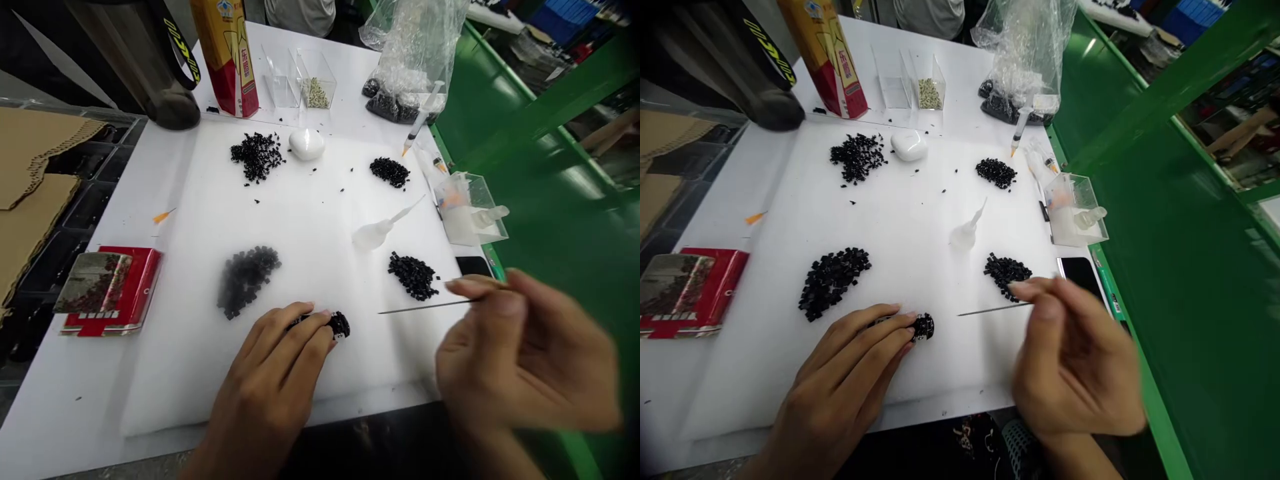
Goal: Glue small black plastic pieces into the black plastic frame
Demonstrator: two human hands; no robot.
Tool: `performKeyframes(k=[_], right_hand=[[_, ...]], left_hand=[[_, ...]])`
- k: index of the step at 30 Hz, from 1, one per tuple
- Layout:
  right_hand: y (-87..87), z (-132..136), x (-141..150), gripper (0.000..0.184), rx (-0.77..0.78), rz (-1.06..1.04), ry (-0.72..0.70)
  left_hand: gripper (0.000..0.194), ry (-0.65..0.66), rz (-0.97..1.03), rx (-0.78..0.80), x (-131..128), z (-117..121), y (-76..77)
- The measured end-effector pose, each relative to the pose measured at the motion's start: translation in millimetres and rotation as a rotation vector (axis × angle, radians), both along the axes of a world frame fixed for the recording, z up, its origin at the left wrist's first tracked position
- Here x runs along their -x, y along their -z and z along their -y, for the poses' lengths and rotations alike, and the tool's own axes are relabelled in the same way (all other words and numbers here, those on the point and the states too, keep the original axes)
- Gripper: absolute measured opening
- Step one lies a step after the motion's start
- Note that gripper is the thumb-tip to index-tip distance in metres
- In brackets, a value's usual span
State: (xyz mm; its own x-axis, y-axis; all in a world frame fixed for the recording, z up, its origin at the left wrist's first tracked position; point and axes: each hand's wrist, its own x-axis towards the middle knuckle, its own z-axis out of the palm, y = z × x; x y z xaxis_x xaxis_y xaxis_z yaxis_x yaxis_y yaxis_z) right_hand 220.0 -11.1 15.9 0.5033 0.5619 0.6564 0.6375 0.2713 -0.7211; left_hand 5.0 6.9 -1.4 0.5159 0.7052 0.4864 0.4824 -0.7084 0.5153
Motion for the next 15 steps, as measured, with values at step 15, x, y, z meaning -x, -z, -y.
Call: performKeyframes(k=[15], right_hand=[[5.7,0.8,24.9,0.037,0.13,0.021,-0.134]], left_hand=[[0.026,-0.027,0.033,0.041,-2.6,-0.2,-2.0]])
